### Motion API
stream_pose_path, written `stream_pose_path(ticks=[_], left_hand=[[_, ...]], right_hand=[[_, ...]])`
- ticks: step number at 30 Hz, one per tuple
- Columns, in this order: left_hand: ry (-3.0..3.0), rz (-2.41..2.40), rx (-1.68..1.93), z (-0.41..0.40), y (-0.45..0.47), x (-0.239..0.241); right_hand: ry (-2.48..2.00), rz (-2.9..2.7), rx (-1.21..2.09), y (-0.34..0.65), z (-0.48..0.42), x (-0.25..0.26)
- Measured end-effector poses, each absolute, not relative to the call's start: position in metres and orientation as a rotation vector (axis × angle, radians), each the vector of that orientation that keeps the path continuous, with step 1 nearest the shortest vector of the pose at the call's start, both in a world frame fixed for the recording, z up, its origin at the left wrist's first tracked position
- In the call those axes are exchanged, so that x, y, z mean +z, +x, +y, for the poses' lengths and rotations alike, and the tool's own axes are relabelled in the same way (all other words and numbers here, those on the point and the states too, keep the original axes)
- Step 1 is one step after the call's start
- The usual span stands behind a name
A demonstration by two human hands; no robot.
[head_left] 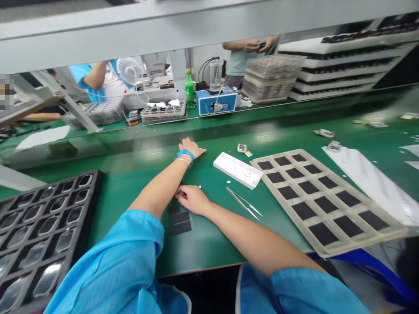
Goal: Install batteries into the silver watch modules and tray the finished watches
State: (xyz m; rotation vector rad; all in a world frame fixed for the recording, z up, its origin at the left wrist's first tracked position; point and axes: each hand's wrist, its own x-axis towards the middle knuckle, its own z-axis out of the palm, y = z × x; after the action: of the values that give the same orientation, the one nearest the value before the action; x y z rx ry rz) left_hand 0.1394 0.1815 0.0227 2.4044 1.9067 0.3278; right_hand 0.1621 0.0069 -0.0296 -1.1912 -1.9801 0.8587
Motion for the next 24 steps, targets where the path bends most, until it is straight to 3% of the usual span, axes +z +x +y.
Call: stream_pose_path(ticks=[9,13,18,20,24], left_hand=[[2.392,1.796,0.359,0.182,0.129,0.02],[2.372,1.671,0.697,0.151,0.105,0.032],[1.945,1.444,1.128,0.093,0.06,0.038],[1.746,1.374,1.143,0.07,0.045,0.034],[1.345,1.246,1.105,0.036,0.026,0.024]], right_hand=[[-1.147,-2.016,0.878,0.161,0.009,-0.028],[-1.134,-1.796,0.77,0.168,0.01,-0.024],[-1.15,-1.363,0.437,0.19,0.012,-0.012],[-1.138,-1.315,0.552,0.192,0.014,-0.012],[-1.071,-1.302,1.241,0.179,0.013,-0.023]])
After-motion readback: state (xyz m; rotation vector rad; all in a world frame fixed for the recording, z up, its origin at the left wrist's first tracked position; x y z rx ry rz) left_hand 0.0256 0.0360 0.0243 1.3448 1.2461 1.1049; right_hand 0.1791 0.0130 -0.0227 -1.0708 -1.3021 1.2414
